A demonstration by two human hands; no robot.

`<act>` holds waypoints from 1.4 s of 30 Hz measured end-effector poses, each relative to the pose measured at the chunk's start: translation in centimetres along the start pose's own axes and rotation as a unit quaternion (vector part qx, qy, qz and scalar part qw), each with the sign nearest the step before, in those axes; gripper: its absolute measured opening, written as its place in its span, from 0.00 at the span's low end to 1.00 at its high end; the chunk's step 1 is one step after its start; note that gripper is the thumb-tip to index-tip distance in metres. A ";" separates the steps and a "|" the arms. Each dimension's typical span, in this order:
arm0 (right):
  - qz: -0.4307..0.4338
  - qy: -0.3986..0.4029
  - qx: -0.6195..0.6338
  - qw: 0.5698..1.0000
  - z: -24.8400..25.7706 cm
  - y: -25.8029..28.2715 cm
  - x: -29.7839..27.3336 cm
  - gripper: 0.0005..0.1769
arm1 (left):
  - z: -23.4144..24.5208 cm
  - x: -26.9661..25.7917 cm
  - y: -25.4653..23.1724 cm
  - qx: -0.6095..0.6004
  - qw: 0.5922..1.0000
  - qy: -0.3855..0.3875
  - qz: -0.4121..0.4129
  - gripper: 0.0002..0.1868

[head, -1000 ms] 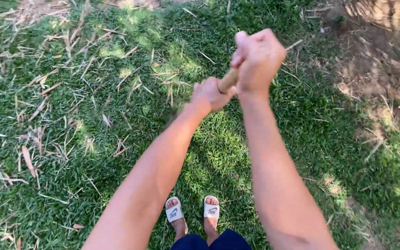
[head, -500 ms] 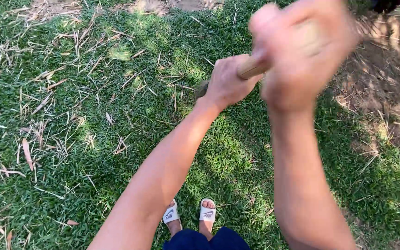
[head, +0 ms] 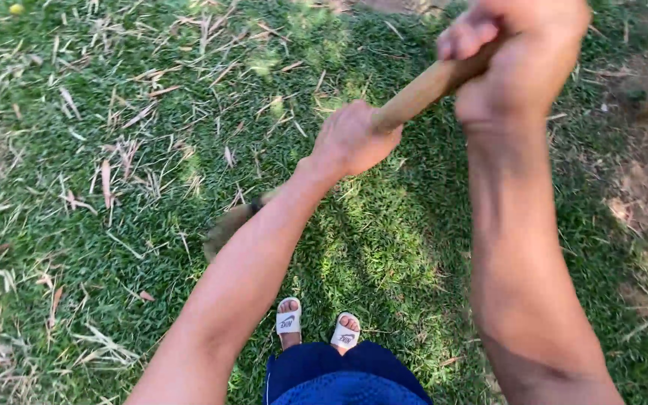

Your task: Sweeping dry leaves and trash from a grassy area using a broom.

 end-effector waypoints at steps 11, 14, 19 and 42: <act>0.153 0.147 -0.142 0.967 -11.4 -2.4 -7.2 0.08 | 4.0 -3.3 8.7 0.006 0.973 -0.213 -0.086 0.15; 0.110 0.238 -0.175 0.949 -10.4 -8.9 -10.9 0.09 | 2.0 -6.9 13.5 0.033 0.977 -0.176 -0.114 0.19; -0.187 0.101 0.106 0.971 -9.2 -14.0 -12.3 0.09 | 5.0 -13.8 14.5 0.101 0.977 0.051 0.182 0.22; -0.010 0.558 -0.023 0.830 -36.8 -14.0 -24.5 0.09 | 13.6 -28.3 33.8 -0.113 0.919 -0.370 0.074 0.21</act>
Point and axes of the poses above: each hand's wrist, its own x-axis towards the middle knuckle, its own z-axis out of the back of the hand, y = z × x, the point moved 2 cm from there along x, towards the middle knuckle, and after that the axes turned 5 degrees about -y, right-handed, at the moved point
